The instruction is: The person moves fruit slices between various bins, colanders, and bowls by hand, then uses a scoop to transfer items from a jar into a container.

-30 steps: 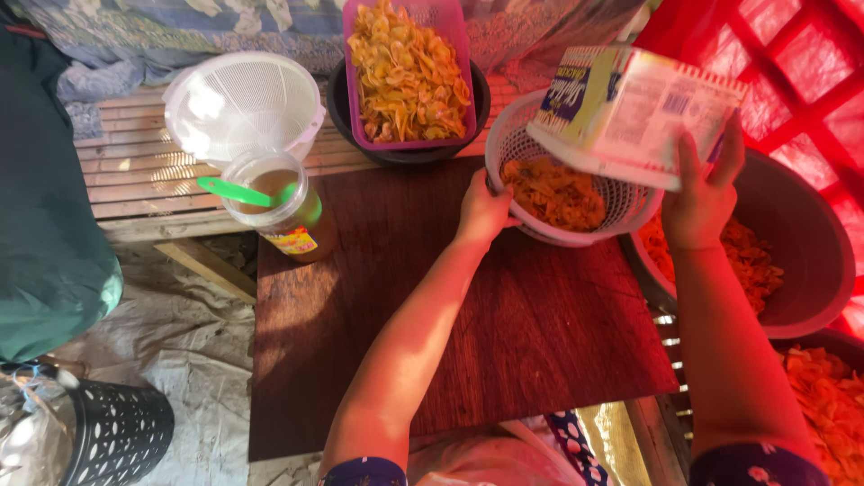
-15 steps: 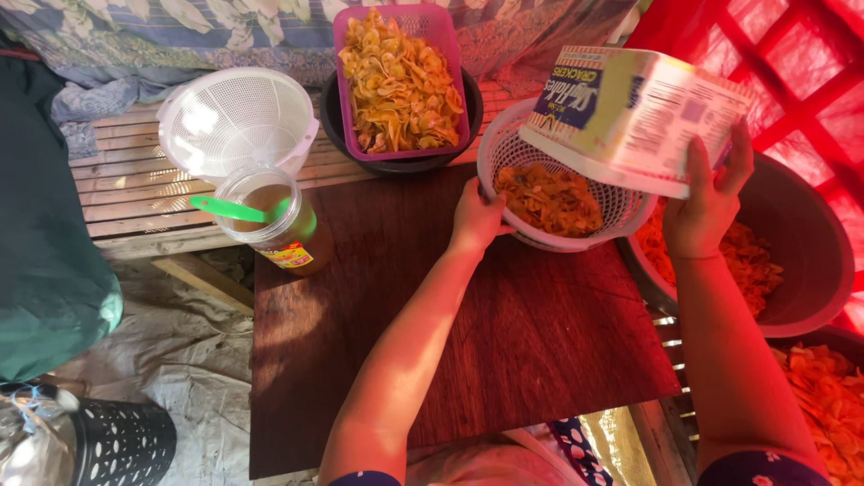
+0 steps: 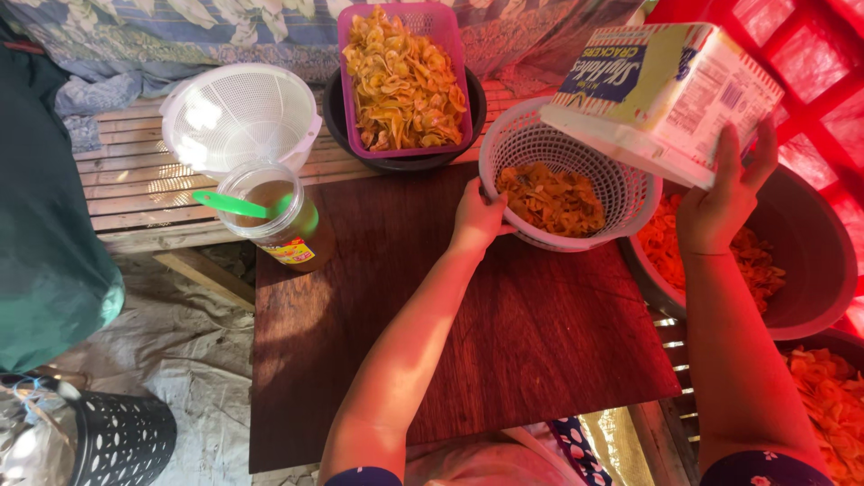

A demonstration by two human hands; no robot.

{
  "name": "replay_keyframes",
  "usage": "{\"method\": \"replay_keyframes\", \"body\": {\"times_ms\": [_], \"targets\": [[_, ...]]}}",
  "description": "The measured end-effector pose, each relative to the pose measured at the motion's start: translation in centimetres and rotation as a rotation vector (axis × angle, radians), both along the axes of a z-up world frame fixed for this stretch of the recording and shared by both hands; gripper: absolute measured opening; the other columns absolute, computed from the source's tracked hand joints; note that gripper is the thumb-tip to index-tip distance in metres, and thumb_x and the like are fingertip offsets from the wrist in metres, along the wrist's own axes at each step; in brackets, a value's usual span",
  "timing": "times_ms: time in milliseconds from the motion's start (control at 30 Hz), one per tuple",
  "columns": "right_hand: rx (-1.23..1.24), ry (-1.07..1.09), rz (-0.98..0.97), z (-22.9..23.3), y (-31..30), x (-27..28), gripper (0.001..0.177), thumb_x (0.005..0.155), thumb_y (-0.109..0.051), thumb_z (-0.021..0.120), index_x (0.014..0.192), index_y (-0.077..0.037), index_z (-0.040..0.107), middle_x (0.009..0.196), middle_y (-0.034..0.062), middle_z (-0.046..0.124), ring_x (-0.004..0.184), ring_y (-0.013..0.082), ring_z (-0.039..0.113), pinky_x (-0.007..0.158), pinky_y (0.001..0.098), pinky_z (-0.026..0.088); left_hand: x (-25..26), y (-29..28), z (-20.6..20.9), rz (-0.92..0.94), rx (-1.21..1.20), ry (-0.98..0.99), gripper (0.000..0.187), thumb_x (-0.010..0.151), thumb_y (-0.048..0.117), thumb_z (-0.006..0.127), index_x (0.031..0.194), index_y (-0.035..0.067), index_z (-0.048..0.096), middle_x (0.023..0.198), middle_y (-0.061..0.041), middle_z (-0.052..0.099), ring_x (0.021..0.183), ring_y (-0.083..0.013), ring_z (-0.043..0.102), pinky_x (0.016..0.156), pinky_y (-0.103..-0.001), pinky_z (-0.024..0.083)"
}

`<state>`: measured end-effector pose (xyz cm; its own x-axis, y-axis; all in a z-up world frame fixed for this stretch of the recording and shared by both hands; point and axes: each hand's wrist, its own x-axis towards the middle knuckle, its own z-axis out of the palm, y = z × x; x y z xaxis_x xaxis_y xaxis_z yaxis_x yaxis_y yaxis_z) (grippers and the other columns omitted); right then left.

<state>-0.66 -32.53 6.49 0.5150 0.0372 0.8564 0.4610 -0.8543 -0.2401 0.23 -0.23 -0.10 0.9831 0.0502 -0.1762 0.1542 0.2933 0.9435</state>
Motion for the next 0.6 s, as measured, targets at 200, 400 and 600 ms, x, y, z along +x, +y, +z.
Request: {"method": "replay_keyframes", "body": {"times_ms": [200,400,600], "targets": [[0.038,0.021,0.027,0.12,-0.51,0.12,0.083,0.086,0.021,0.046,0.162,-0.012,0.048,0.17,0.0219,0.026,0.154,0.0428,0.049,0.118,0.0394,0.054,0.05,0.04,-0.35,-0.008,-0.01,-0.014,0.058,0.097,0.01,0.06,0.148,0.002,0.034,0.115,-0.019,0.061,0.096,-0.0309,0.072,0.07,-0.045,0.063],[0.028,0.015,0.027,0.16,-0.57,-0.03,0.08,0.087,0.022,0.046,0.16,-0.012,0.047,0.171,0.0207,0.025,0.152,0.0416,0.048,0.119,0.0385,0.054,0.08,0.13,-0.51,-0.014,-0.022,-0.001,0.058,0.098,0.01,0.06,0.148,0.003,0.033,0.119,-0.018,0.061,0.101,-0.031,0.071,0.072,-0.045,0.063],[0.032,0.033,0.041,0.71,-0.29,-0.37,0.084,0.085,0.021,0.045,0.162,-0.011,0.047,0.171,0.0214,0.024,0.155,0.0418,0.048,0.118,0.0383,0.054,-0.33,0.47,0.15,-0.031,-0.038,0.037,0.063,0.098,0.009,0.055,0.153,0.005,0.026,0.121,-0.017,0.059,0.102,-0.0309,0.07,0.075,-0.046,0.063]]}}
